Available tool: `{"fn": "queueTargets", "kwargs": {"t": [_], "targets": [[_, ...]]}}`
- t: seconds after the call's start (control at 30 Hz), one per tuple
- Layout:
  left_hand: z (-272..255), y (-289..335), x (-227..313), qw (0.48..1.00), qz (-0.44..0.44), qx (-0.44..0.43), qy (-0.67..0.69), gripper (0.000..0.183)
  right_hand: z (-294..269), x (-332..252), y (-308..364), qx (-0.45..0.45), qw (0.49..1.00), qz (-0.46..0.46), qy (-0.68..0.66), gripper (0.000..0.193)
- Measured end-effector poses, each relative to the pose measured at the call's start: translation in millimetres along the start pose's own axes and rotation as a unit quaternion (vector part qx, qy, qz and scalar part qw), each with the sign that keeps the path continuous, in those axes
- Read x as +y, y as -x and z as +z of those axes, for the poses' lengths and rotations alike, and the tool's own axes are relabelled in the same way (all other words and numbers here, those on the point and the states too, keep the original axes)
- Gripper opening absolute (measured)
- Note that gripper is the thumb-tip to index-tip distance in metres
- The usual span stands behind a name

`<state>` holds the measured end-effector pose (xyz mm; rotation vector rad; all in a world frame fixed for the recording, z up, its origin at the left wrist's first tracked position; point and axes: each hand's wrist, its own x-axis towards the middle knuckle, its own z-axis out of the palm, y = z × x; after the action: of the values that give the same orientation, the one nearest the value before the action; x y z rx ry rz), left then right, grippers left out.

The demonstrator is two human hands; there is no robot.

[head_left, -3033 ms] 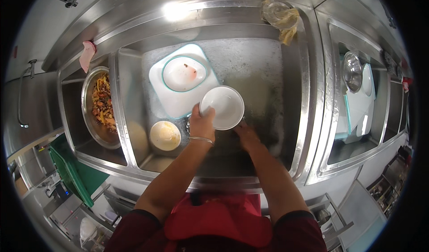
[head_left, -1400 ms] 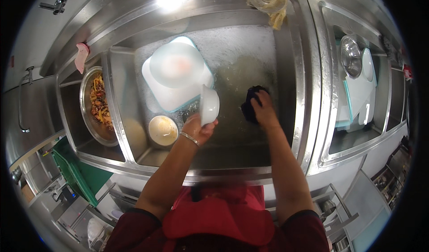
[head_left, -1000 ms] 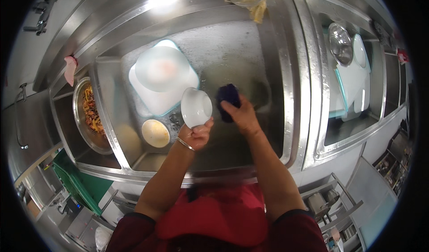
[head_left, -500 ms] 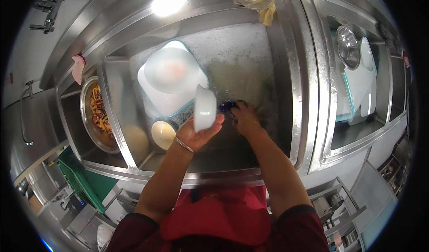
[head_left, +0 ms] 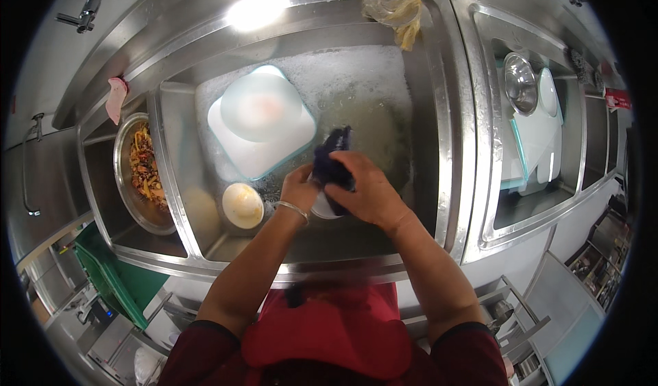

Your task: The person washes dishes by hand in a commercial sink, scrubbing bowls and plates with a cloth in soapy water.

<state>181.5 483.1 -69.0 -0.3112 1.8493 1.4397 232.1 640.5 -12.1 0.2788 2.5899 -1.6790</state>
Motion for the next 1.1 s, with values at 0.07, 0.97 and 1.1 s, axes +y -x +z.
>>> {"fn": "queueTargets", "kwargs": {"t": [0.07,0.97,1.1], "targets": [[7,14,43,0.993,-0.092,-0.019,-0.073,0.039,-11,-1,-7,-0.076,0.994,-0.05,0.064,0.056],[21,-5,25,0.986,0.109,0.067,0.11,0.044,64,65,5,0.204,0.919,0.219,-0.255,0.03],[15,-7,17,0.978,0.174,0.084,0.082,0.043,83,41,32,0.207,0.805,0.365,-0.419,0.03]]}}
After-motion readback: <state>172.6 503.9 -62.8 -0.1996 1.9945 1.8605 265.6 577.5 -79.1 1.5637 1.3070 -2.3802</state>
